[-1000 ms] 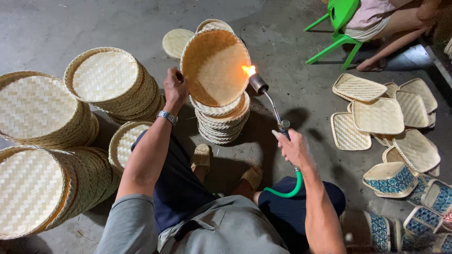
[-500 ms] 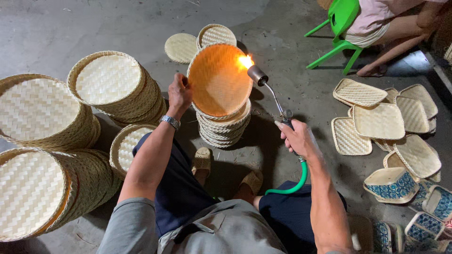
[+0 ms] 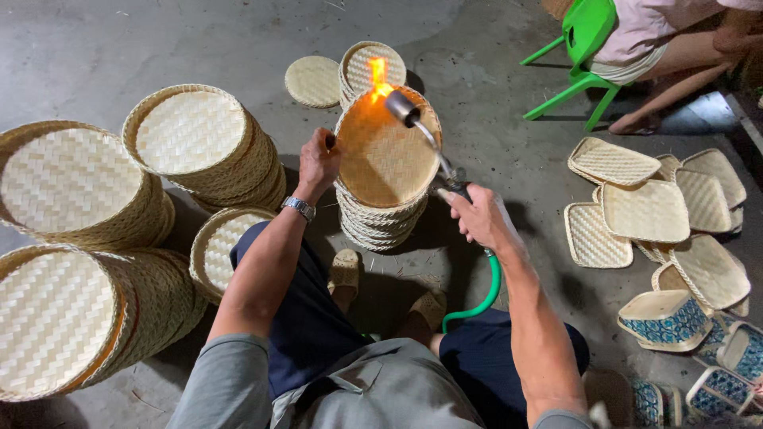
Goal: The person uses a handheld blowtorch to apply heat to the interior and exterior surfaces of woven baskets. They pick up each basket from a stack, rotate it to expose different areas to the flame, and then place it back down. The process is repeated for multiple baskets in a workshop setting.
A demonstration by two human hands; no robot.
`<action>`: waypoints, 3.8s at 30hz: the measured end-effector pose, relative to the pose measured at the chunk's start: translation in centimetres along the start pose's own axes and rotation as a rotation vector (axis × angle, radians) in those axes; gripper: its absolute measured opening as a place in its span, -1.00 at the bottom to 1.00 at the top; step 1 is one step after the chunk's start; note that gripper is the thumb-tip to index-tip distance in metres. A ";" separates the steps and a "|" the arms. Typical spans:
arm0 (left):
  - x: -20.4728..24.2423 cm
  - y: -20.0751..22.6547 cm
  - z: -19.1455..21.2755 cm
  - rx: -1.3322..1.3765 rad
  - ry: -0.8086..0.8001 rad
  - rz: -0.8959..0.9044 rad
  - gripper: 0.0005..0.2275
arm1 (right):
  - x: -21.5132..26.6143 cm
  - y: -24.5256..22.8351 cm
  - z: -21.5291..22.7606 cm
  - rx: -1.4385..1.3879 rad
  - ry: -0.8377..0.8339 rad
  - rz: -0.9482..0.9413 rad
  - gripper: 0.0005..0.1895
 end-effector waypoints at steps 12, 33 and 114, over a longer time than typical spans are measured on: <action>-0.4 1.9 0.5 -0.069 -0.011 -0.077 -0.85 | 0.4 -0.7 0.1 0.007 0.001 0.003 -0.55; -0.9 -2.3 2.4 0.122 0.196 0.232 -0.80 | 5.8 10.6 -3.0 -0.219 -0.028 -0.150 -0.60; 0.5 8.1 0.9 -0.416 -0.247 -0.353 -0.86 | 6.5 5.0 4.8 0.084 0.041 -0.161 -0.53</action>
Point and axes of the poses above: each hand's wrist, its own x-axis away from the middle knuckle, its own z-axis out of the back of the hand, y = z × x, the point moved 10 cm from there along -x, towards the middle knuckle, and after that the axes turned 7 degrees about -z, right-handed, at the moved point
